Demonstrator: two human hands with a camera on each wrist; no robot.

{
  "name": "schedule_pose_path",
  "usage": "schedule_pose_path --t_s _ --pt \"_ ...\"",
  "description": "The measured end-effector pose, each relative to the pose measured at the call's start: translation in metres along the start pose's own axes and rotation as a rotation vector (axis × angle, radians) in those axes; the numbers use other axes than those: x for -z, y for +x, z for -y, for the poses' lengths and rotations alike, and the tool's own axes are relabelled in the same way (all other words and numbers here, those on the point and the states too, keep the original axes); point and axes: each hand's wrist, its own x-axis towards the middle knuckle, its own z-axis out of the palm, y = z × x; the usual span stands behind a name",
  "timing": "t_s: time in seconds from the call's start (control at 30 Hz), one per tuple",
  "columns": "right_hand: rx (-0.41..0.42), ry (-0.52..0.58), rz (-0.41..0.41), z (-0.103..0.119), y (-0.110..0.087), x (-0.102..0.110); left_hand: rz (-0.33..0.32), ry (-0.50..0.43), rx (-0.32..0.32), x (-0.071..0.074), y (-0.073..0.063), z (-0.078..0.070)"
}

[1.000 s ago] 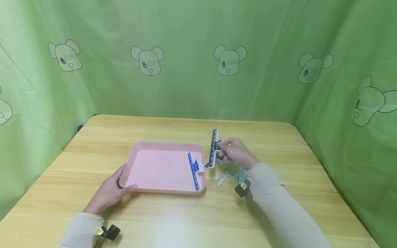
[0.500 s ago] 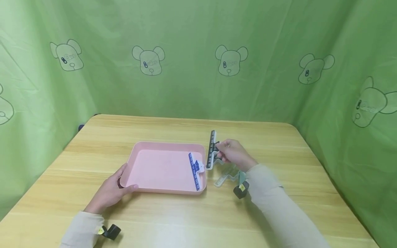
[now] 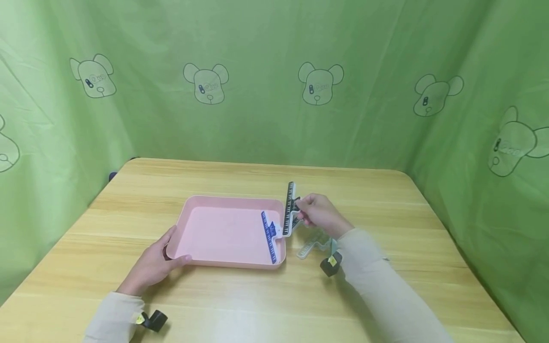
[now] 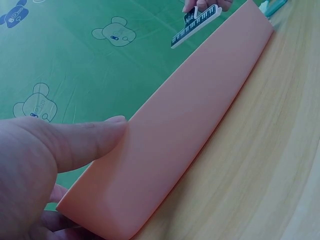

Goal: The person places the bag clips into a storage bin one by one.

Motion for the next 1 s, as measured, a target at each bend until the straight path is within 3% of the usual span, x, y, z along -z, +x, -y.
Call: schedule_pose_path --t_s 1.0 --pt "0.0 -0.008 0.02 0.001 0.004 -0.017 -0.001 0.002 0.004 -0.001 0.0 0.001"
